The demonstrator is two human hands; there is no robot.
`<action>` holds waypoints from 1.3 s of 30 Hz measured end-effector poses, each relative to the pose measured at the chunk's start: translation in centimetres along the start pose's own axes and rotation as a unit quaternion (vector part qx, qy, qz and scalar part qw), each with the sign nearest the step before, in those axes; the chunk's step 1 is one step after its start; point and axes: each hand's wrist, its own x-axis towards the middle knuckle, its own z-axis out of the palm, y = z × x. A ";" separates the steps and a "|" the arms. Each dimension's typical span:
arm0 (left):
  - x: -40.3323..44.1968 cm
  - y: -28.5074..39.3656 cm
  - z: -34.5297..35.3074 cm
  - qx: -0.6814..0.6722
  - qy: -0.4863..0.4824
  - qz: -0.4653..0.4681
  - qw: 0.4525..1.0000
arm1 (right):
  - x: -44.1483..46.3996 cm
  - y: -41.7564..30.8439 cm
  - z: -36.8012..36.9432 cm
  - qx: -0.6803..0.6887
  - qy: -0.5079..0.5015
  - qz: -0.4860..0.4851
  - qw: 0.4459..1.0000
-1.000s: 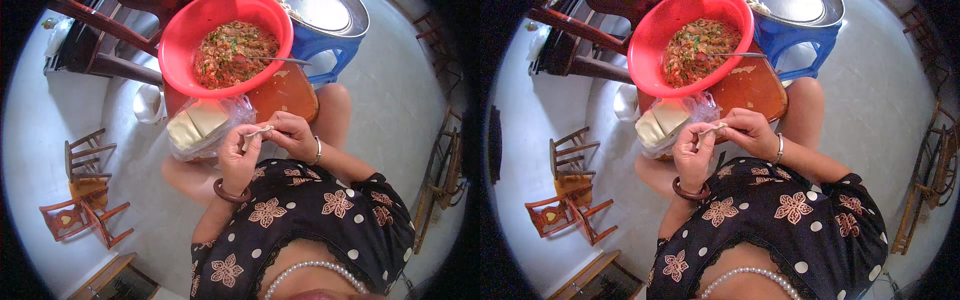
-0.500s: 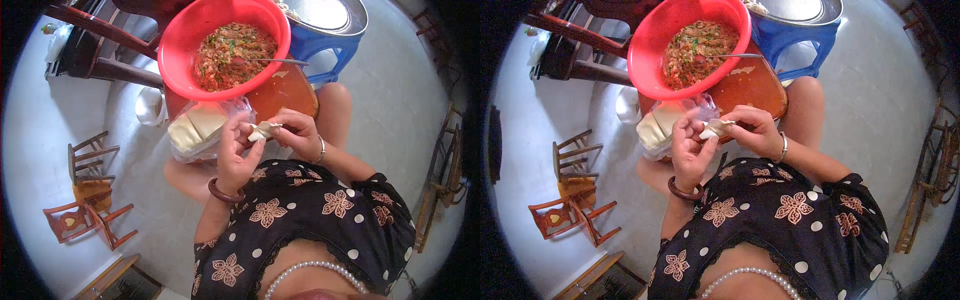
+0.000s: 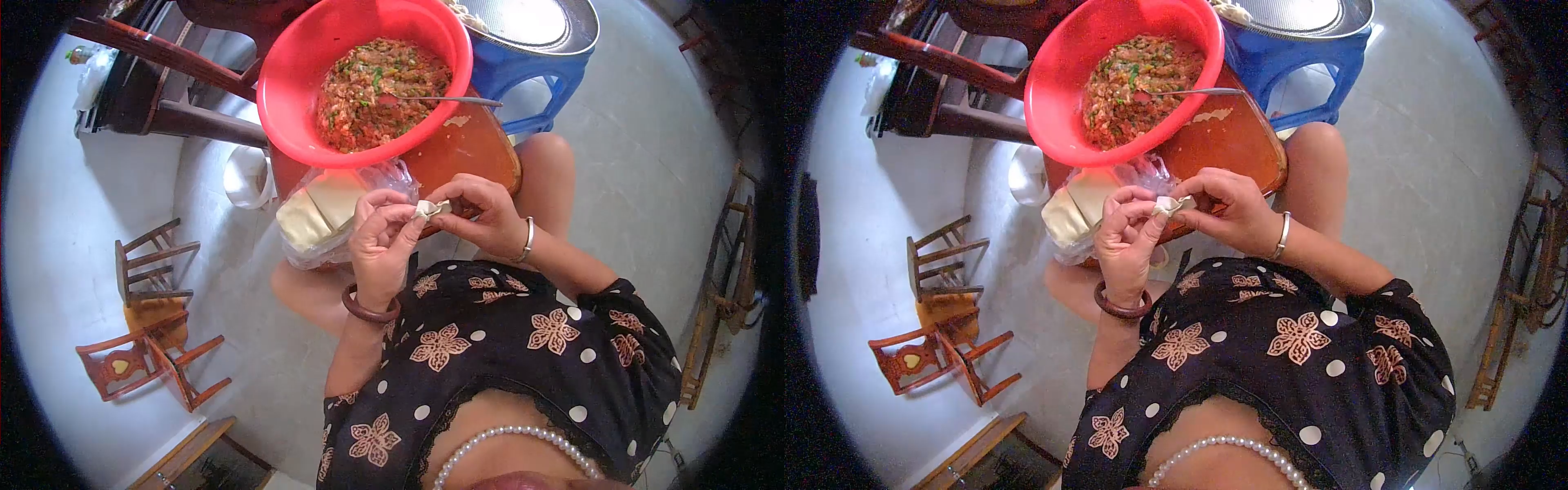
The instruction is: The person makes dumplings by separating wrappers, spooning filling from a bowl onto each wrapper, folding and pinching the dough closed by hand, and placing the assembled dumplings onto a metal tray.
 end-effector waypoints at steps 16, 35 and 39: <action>-0.7 -1.0 0.4 -0.221 -0.017 -0.074 0.972 | 0.0 -1.0 -0.9 -0.073 -0.059 -0.099 0.991; -0.6 -2.3 1.5 -0.170 0.049 -0.015 0.984 | 0.3 -0.6 -0.1 -0.064 0.023 -0.062 0.996; -0.5 -2.3 1.3 -0.209 0.024 -0.049 0.976 | 0.7 -0.4 -0.7 -0.150 0.004 -0.173 0.973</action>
